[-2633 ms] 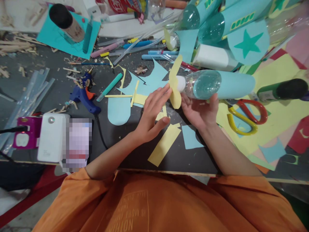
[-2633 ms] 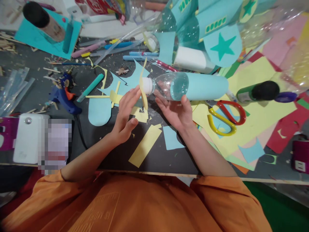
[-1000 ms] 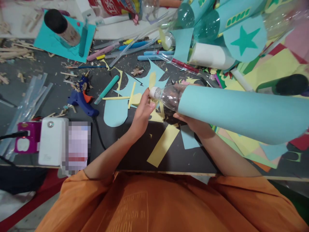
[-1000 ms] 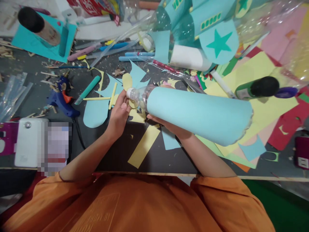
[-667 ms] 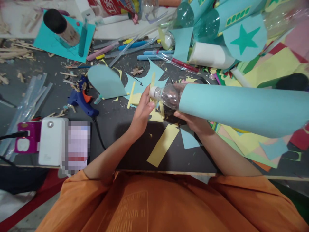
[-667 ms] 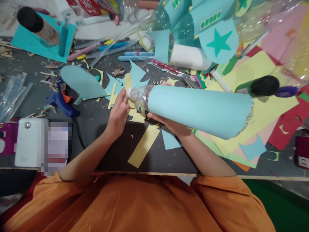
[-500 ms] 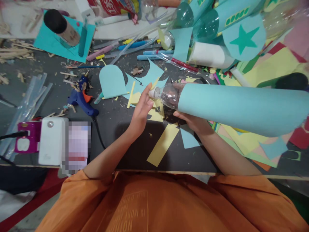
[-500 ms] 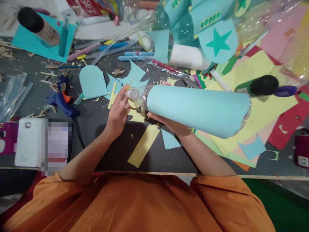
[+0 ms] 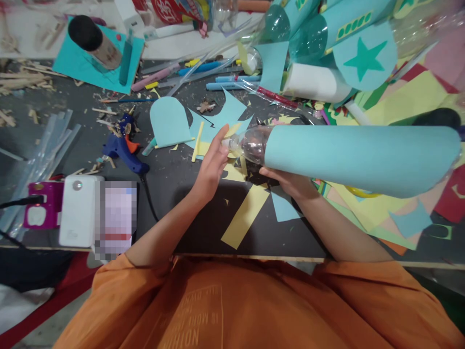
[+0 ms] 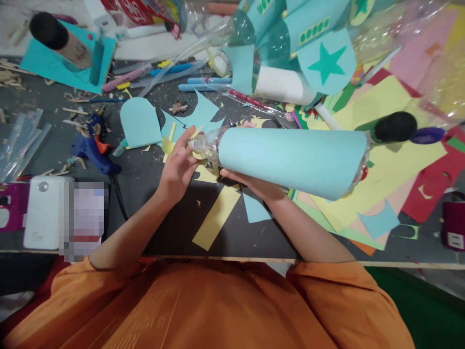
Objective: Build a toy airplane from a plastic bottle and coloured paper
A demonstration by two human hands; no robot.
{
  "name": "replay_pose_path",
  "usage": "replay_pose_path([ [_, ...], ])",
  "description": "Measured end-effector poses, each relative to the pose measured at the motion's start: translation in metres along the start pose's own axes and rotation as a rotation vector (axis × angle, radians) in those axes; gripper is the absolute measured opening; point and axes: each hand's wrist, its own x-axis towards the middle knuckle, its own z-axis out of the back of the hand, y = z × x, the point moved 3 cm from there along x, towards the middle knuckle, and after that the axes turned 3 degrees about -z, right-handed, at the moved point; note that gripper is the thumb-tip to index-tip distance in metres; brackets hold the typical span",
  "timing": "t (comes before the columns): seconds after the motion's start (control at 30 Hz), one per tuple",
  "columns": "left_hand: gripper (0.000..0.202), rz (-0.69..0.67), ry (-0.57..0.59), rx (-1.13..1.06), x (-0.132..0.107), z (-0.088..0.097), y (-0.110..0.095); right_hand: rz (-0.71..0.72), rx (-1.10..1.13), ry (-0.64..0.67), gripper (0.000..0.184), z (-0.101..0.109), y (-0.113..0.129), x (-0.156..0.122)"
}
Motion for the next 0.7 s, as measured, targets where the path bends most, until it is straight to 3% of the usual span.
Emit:
replay_pose_path([
  [0.13,0.06,-0.009,0.028,0.0,-0.001,-0.002,0.002,0.054,-0.169,-0.09,0.044,-0.005,0.005,0.0],
  [0.27,0.063,-0.027,-0.007,0.032,-0.001,-0.004,-0.003,0.248,0.093,-0.058,0.046,-0.015,0.019,0.004],
  [0.4,0.055,-0.042,-0.096,0.022,0.001,-0.003,-0.01,0.268,0.156,-0.078,0.04,-0.019,0.022,0.008],
  [0.57,0.045,-0.062,-0.069,0.077,0.002,-0.004,-0.02,0.328,-0.036,-0.066,0.059,-0.012,0.007,0.015],
  [0.7,0.046,-0.057,0.031,0.186,-0.001,-0.009,-0.02,0.335,-0.175,-0.089,0.053,-0.005,-0.004,0.018],
])
